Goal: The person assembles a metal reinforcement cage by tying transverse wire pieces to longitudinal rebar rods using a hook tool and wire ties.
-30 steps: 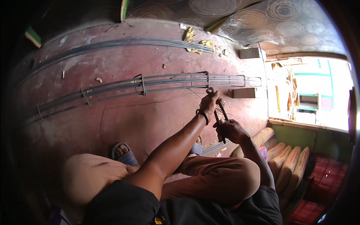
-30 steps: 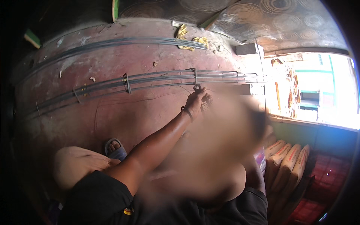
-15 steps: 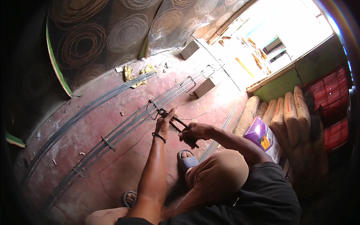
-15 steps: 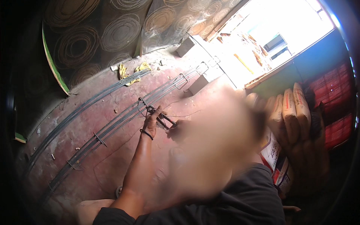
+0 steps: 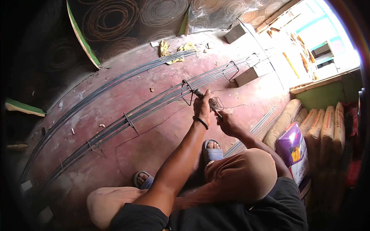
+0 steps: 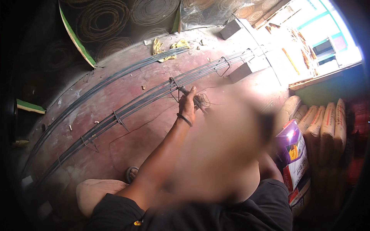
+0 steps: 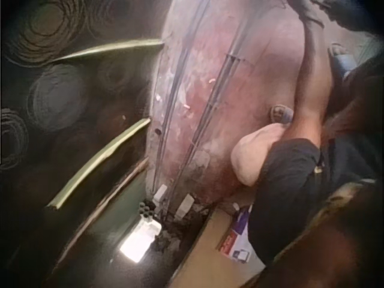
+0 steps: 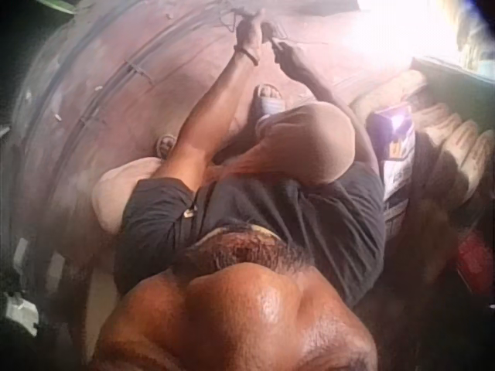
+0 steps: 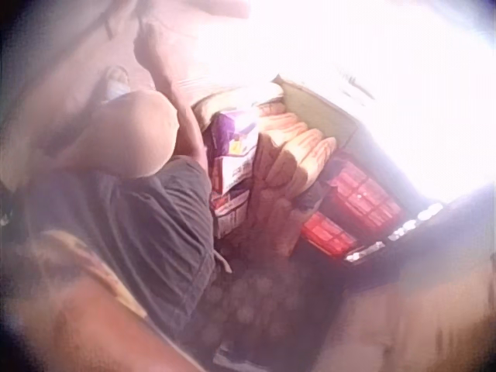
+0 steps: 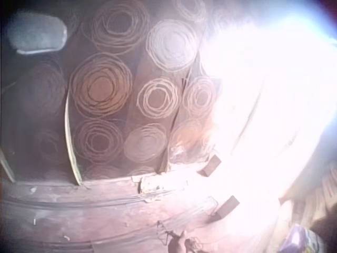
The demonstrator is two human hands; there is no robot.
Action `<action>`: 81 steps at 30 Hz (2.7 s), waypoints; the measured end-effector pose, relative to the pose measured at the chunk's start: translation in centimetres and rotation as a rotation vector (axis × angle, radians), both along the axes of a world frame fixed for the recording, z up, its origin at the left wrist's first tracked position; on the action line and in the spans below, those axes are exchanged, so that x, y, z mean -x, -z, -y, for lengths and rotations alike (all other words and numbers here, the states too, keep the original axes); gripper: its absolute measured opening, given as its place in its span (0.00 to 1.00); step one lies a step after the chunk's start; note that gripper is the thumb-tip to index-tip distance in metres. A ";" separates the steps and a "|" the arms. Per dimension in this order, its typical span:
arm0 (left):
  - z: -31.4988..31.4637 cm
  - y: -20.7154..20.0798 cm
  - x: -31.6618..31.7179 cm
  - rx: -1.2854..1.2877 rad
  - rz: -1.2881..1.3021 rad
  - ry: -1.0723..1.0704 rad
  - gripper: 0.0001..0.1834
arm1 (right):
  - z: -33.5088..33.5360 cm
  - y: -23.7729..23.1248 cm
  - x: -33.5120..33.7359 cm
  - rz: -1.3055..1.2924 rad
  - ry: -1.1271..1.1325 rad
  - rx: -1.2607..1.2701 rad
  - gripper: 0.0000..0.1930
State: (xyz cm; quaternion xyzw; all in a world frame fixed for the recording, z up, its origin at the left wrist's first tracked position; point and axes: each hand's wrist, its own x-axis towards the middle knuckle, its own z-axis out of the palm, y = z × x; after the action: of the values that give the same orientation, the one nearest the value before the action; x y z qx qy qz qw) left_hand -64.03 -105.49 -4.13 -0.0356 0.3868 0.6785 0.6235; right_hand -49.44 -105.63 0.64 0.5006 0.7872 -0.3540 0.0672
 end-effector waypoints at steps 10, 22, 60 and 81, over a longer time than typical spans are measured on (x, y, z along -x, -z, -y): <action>2.8 0.6 2.0 -0.124 -0.213 0.283 0.16 | 0.3 5.6 -2.0 -0.939 0.257 1.657 0.27; -0.1 -1.7 -3.0 0.161 -0.323 -0.115 0.20 | -2.5 0.3 -3.3 -0.067 -0.191 -0.173 0.27; 5.1 4.6 6.0 0.070 -1.246 -0.029 0.16 | 2.5 5.6 -1.1 -0.520 0.234 0.195 0.13; 6.2 6.3 5.7 0.094 -1.605 -0.032 0.13 | -0.2 11.0 -3.4 -0.340 -0.119 -0.227 0.14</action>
State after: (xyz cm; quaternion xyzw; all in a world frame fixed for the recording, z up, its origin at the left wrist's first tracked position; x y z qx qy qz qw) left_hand -69.74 -111.71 -10.45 0.4309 0.7446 0.4891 0.1433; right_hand -46.07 -105.42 -10.37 0.3906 0.8502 -0.3377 -0.1026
